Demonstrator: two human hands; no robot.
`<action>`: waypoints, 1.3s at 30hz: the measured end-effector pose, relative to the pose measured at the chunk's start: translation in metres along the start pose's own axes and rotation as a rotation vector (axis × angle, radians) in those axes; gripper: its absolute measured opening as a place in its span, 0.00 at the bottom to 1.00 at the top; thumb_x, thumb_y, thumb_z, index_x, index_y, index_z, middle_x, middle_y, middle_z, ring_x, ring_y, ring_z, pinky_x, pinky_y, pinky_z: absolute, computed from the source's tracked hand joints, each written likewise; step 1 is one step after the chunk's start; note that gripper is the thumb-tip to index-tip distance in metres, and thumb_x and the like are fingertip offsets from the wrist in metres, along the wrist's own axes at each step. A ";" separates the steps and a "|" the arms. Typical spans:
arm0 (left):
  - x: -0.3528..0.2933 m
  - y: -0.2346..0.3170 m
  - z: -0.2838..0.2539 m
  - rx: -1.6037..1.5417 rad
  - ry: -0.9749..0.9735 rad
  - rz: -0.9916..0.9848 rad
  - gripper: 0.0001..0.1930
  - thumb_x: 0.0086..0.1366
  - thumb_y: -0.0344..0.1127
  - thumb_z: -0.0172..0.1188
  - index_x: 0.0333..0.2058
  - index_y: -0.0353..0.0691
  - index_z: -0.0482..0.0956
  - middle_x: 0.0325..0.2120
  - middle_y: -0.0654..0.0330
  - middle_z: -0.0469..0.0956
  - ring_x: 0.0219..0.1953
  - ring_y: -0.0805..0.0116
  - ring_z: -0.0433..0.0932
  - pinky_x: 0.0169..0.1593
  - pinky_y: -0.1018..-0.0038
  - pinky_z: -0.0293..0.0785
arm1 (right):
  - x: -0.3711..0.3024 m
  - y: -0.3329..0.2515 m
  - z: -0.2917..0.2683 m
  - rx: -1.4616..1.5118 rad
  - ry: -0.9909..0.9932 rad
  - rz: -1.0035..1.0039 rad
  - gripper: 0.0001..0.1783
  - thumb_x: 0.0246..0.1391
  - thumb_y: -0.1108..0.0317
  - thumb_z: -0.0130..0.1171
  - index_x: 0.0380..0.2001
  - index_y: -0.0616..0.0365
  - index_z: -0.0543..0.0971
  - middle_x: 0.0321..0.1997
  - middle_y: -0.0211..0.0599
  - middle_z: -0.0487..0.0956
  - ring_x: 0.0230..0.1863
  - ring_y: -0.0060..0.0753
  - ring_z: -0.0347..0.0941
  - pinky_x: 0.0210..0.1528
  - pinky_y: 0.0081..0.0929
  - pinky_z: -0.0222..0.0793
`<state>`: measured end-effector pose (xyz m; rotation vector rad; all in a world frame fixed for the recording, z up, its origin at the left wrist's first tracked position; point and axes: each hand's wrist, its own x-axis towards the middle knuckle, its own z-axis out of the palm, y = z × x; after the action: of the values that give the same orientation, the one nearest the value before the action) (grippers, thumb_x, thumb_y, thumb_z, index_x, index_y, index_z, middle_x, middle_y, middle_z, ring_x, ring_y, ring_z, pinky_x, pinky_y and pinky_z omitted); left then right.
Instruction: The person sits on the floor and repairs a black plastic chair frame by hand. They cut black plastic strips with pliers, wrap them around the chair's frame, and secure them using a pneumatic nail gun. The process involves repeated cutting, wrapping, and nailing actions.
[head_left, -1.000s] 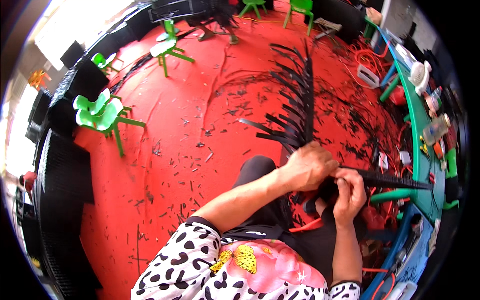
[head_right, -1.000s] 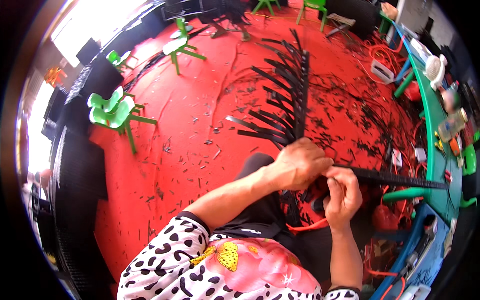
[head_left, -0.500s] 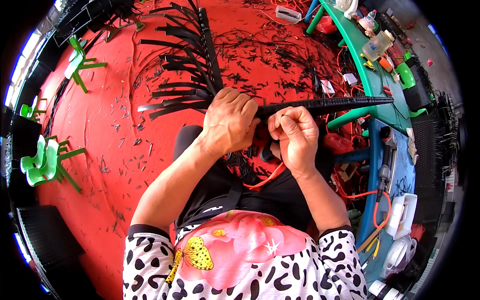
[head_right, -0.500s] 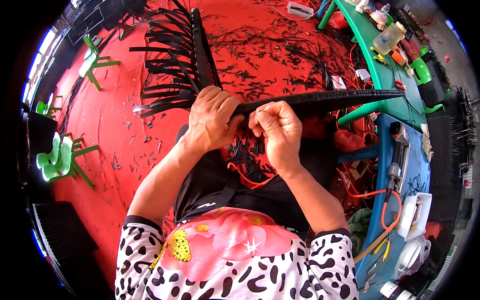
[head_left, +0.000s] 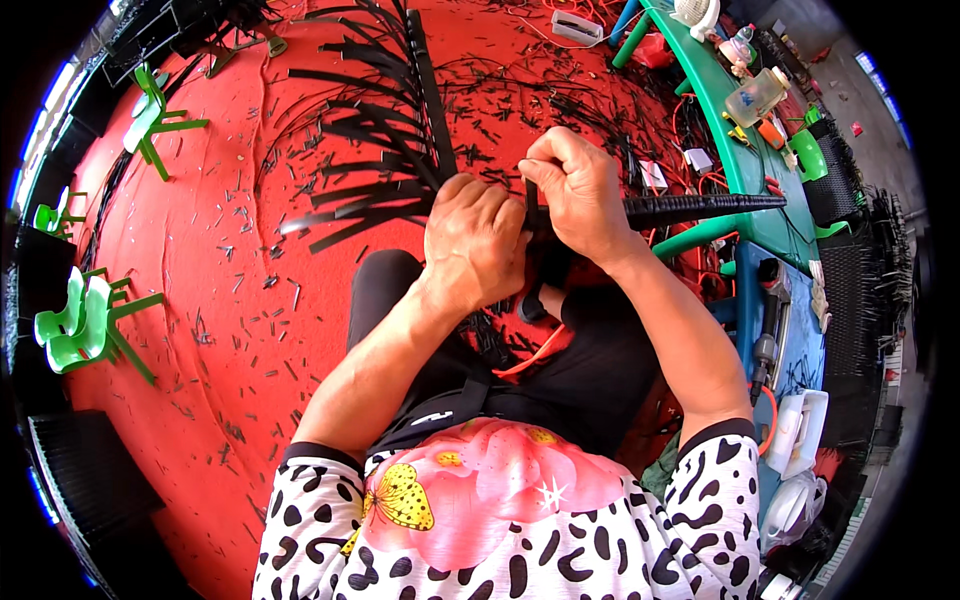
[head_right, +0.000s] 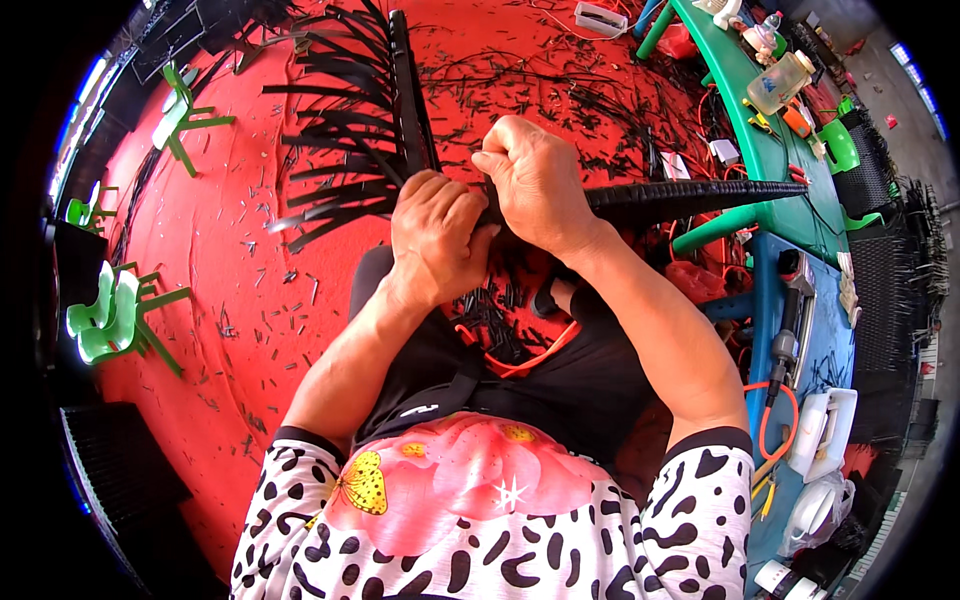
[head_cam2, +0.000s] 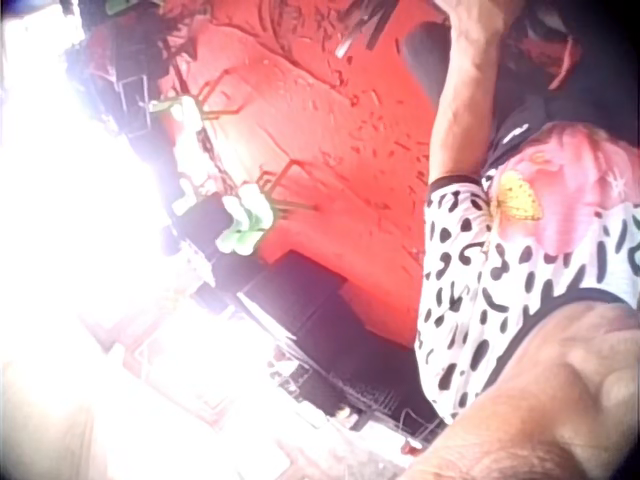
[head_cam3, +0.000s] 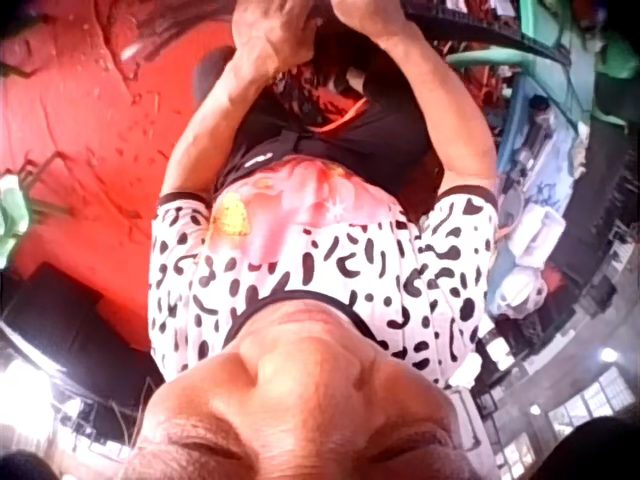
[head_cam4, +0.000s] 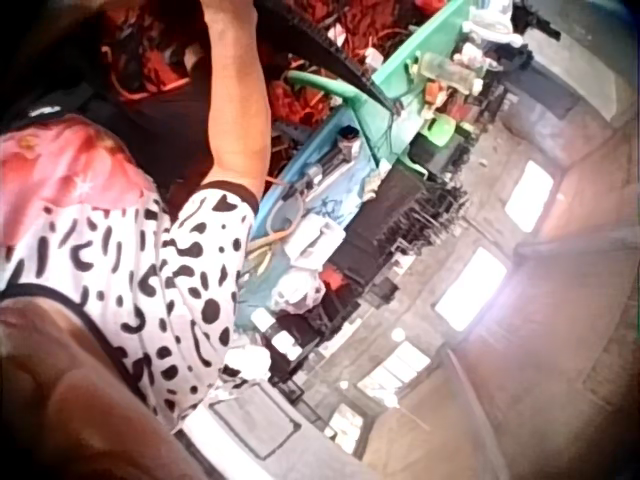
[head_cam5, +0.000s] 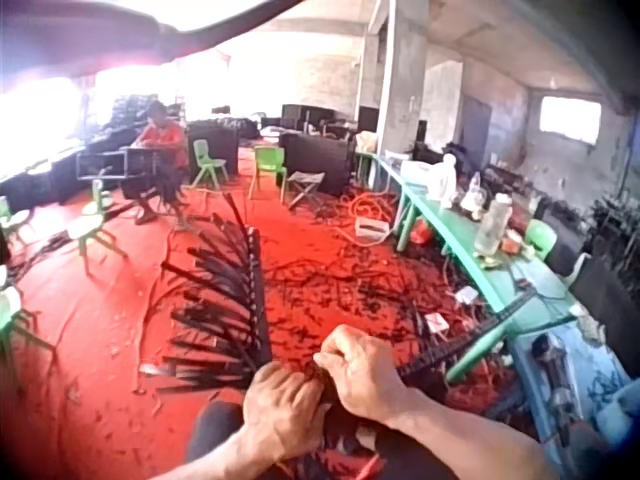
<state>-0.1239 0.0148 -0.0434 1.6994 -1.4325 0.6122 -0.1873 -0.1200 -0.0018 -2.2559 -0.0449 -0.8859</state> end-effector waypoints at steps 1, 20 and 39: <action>0.000 -0.001 0.000 -0.001 0.006 0.008 0.14 0.36 0.30 0.64 0.25 0.37 0.72 0.20 0.57 0.71 0.25 0.54 0.72 0.38 0.61 0.69 | 0.004 0.007 0.002 -0.010 -0.040 -0.004 0.08 0.51 0.75 0.58 0.24 0.63 0.69 0.20 0.41 0.72 0.21 0.37 0.68 0.26 0.31 0.65; 0.012 -0.014 -0.003 -0.012 0.013 -0.018 0.19 0.36 0.29 0.68 0.31 0.37 0.75 0.21 0.56 0.72 0.26 0.55 0.72 0.41 0.61 0.70 | 0.038 0.046 0.018 -0.092 -0.407 0.307 0.10 0.45 0.70 0.61 0.18 0.63 0.73 0.18 0.45 0.73 0.24 0.39 0.71 0.29 0.37 0.66; 0.036 -0.004 -0.040 0.130 -0.485 -0.013 0.17 0.44 0.31 0.68 0.34 0.31 0.76 0.40 0.50 0.70 0.43 0.51 0.71 0.48 0.64 0.70 | 0.031 0.036 0.011 -0.252 -0.409 0.152 0.11 0.43 0.68 0.61 0.17 0.64 0.73 0.19 0.47 0.75 0.24 0.44 0.74 0.29 0.37 0.66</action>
<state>-0.1063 0.0274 0.0064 2.0531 -1.7395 0.2976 -0.1469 -0.1470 -0.0103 -2.6042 0.0554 -0.3563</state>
